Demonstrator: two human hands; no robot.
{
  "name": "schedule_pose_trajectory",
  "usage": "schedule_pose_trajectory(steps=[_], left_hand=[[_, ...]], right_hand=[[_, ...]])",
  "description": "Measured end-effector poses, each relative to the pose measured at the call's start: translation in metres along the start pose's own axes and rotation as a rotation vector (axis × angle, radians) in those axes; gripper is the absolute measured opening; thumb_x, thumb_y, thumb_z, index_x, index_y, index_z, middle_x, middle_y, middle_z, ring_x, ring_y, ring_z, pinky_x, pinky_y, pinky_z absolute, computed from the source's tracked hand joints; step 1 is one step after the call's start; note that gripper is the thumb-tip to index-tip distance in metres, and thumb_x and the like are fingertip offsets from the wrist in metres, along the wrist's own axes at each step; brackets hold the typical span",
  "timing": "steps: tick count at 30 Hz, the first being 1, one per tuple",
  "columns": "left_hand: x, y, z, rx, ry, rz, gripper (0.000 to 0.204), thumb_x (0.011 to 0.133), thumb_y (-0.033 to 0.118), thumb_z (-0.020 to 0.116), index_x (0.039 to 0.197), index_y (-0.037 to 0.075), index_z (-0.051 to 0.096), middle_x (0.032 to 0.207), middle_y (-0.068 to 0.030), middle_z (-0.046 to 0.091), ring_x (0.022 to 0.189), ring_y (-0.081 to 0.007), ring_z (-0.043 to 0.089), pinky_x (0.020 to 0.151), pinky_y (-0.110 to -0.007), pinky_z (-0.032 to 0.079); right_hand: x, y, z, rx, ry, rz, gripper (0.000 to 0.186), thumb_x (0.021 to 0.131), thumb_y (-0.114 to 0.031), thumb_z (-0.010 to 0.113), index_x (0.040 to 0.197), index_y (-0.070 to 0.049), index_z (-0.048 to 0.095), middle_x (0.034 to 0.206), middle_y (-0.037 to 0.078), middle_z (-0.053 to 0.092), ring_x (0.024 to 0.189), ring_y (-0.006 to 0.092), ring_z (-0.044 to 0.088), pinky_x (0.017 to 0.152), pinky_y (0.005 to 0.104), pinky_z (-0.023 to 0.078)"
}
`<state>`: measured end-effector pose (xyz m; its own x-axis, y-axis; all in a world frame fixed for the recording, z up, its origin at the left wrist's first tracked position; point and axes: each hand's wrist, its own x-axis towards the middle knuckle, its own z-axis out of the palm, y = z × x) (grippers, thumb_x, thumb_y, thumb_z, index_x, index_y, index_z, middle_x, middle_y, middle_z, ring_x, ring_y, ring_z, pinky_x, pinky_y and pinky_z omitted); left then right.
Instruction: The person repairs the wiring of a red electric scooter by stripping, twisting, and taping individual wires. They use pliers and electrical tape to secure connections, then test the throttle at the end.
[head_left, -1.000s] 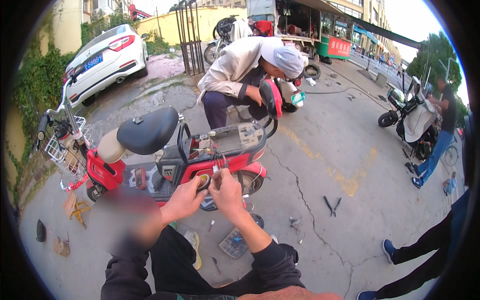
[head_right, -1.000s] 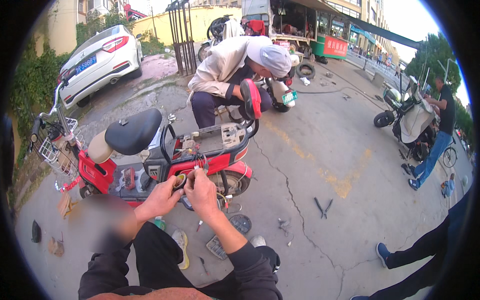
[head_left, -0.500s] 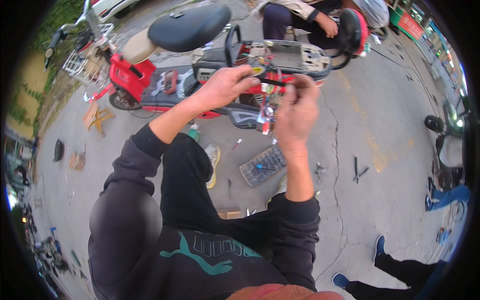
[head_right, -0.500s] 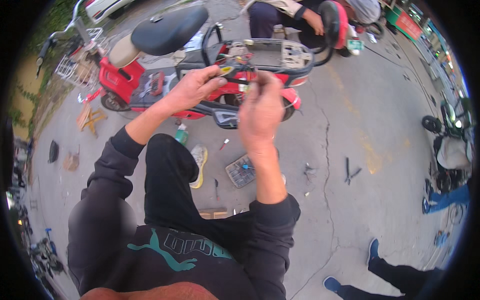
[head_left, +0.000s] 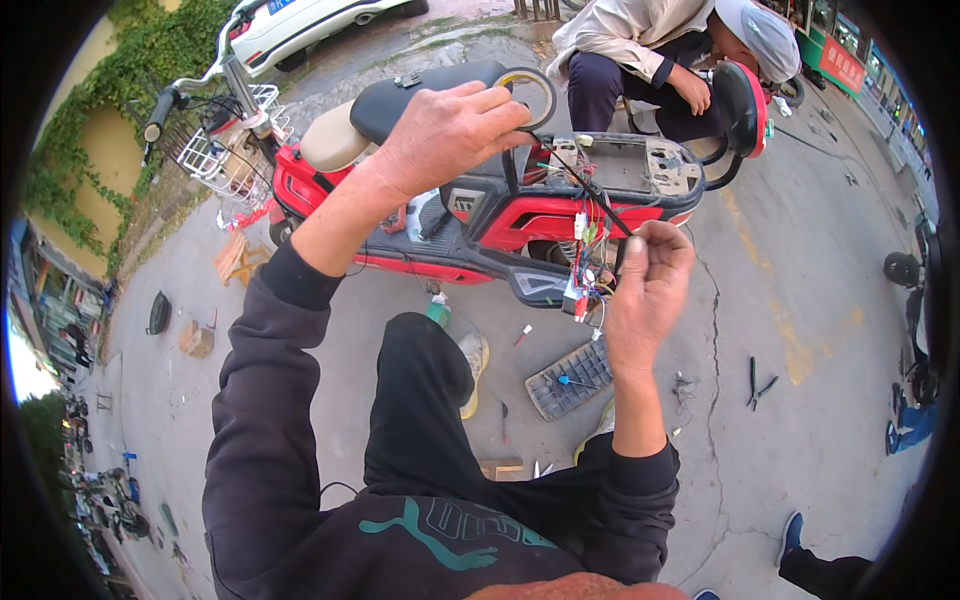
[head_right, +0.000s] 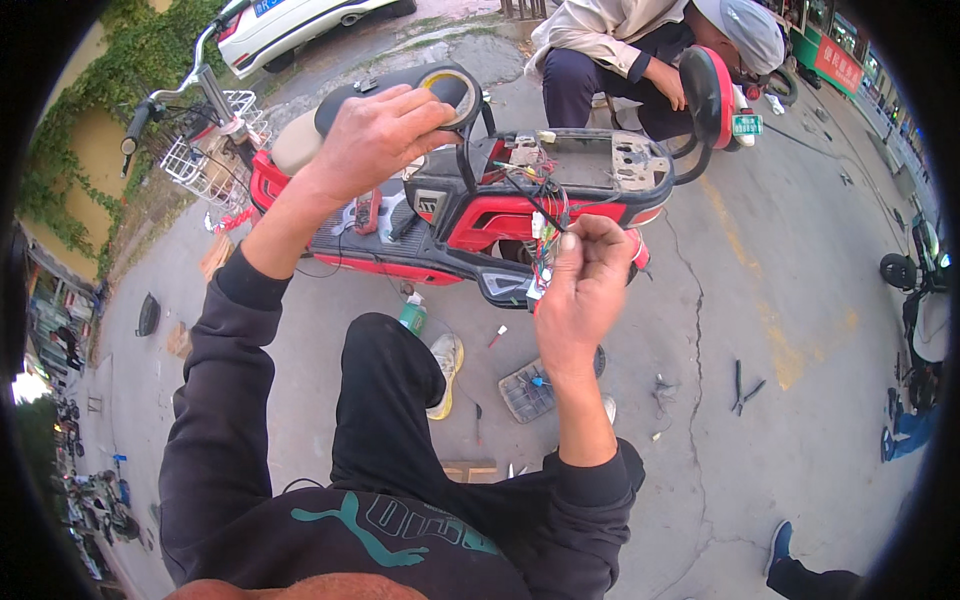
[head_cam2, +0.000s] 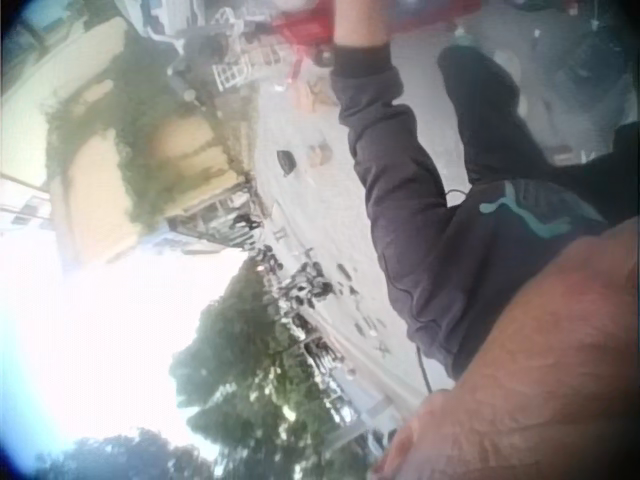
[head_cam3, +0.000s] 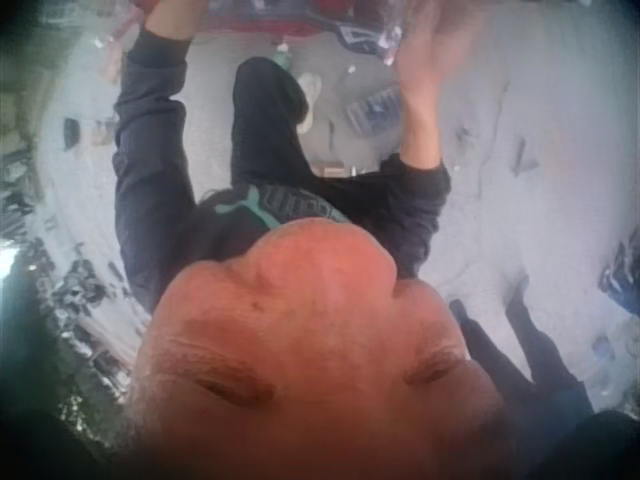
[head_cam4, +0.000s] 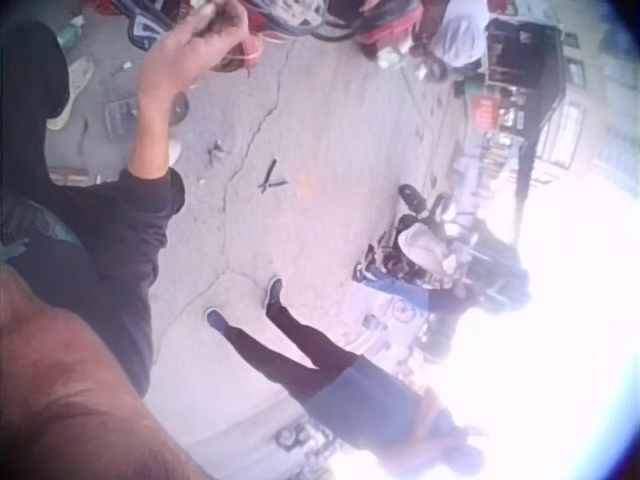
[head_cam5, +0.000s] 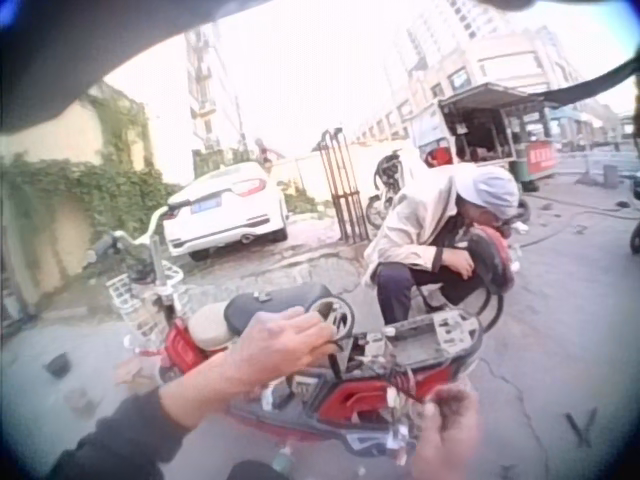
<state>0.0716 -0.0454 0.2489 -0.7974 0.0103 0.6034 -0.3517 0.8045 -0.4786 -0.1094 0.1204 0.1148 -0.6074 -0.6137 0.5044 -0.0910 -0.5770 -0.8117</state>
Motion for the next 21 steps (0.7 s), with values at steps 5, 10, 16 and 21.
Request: schedule_pose_trajectory(steps=[5,10,16,21], left_hand=[[0.026,0.006,-0.029,0.168,-0.087,0.231,0.022,0.082,0.028,0.078,0.092,0.014,0.064,0.081,0.0022,0.055,0.076,-0.0149,0.062,0.059,-0.03,0.055],[0.032,0.011,-0.027,0.239,-0.071,0.276,0.014,0.079,0.018,0.073,0.086,0.011,0.063,0.081,0.0013,0.056,0.077,-0.0149,0.064,0.057,-0.028,0.057],[0.037,0.023,-0.014,0.276,-0.047,0.295,0.012,0.075,0.014,0.071,0.083,0.011,0.063,0.078,0.0003,0.056,0.075,-0.016,0.064,0.056,-0.028,0.056],[0.049,0.053,-0.009,0.192,-0.053,0.31,0.01,0.074,0.015,0.069,0.08,0.012,0.061,0.075,0.0007,0.055,0.073,-0.0167,0.064,0.052,-0.029,0.053]], right_hand=[[-0.008,0.033,0.015,0.136,-0.037,0.274,0.026,0.103,0.003,0.05,0.129,0.001,0.047,0.11,0.005,0.054,0.097,0.0095,0.055,0.085,0.0238,0.048],[0.002,0.026,0.022,0.233,0.007,0.397,0.029,0.106,-0.006,0.046,0.134,0.002,0.049,0.117,0.007,0.057,0.103,0.0122,0.06,0.083,0.0241,0.049],[0.029,0.031,-0.004,-0.106,0.2,0.129,0.047,0.106,-0.026,0.051,0.141,0.006,0.052,0.137,0.016,0.059,0.125,0.0242,0.058,0.106,0.0357,0.044],[0.03,-0.005,-0.005,-0.243,-0.002,-0.071,0.052,0.103,-0.025,0.061,0.141,0.009,0.051,0.137,0.023,0.061,0.13,0.0297,0.057,0.111,0.0388,0.042]])
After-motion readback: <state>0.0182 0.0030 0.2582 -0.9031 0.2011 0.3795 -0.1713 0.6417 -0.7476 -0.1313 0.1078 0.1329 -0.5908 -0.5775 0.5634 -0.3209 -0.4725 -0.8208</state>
